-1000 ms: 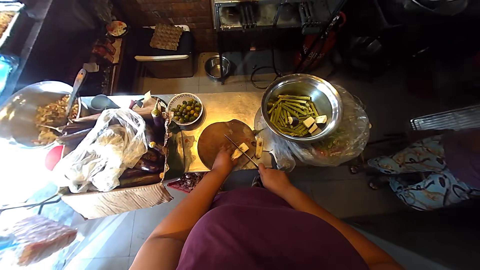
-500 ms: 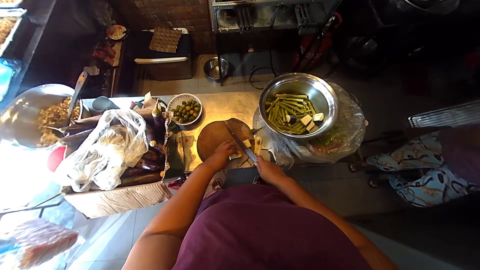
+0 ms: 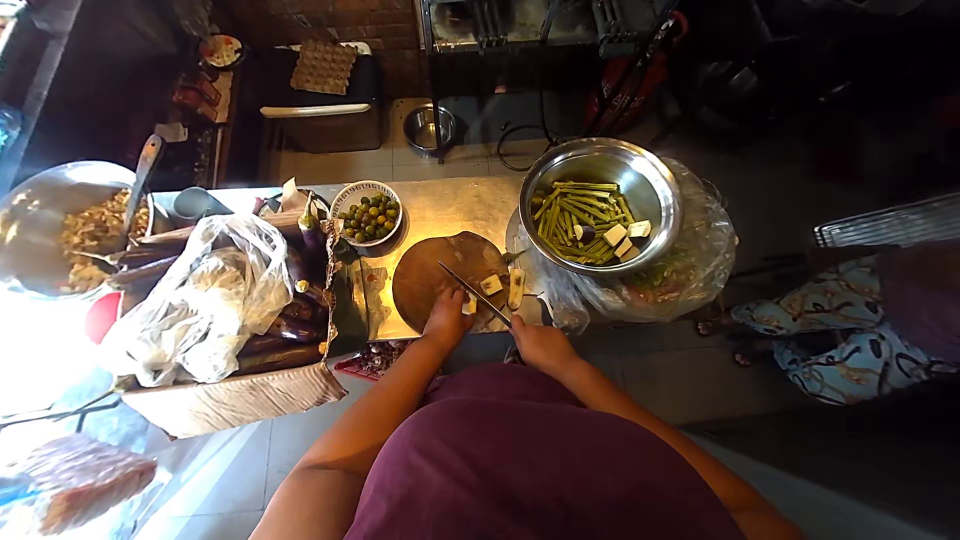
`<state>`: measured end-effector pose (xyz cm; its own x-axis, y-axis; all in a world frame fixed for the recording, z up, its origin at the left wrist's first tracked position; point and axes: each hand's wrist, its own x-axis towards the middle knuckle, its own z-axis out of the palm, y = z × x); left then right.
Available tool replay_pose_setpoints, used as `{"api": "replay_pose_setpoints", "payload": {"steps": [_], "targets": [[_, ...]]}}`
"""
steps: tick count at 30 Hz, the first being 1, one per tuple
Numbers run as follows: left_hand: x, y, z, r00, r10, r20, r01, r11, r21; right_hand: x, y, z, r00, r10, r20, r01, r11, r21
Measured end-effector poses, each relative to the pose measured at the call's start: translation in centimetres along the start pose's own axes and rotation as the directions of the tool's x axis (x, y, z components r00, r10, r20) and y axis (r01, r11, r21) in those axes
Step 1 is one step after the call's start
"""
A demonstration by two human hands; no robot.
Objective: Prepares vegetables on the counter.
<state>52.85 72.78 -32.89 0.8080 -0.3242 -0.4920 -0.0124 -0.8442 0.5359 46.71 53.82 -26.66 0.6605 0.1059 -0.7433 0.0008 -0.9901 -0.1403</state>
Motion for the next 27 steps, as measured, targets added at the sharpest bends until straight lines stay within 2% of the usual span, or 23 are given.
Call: {"api": "replay_pose_setpoints", "payload": {"steps": [6,13,22,27], "targets": [[0.0,-0.7,-0.6,0.994,0.11,-0.006,-0.11,0.994,0.003,0.4,0.3,0.4,1.0,-0.01,-0.006,0.01,1.0,0.005],[0.5,0.5,-0.1,1.0,0.03,0.007,-0.03,0.997,0.065,0.4,-0.1,0.0,1.0,0.001,0.027,-0.002,1.0,0.016],[0.3,0.4,0.2,0.999,0.027,-0.017,-0.028,1.0,-0.009,2.3,-0.7,0.6,0.996,0.011,0.088,-0.017,0.997,0.077],[0.1,0.1,0.7,0.998,0.045,-0.049,-0.045,0.999,0.001,4.0,-0.5,0.6,0.998,-0.033,0.051,0.026,0.992,0.127]]}}
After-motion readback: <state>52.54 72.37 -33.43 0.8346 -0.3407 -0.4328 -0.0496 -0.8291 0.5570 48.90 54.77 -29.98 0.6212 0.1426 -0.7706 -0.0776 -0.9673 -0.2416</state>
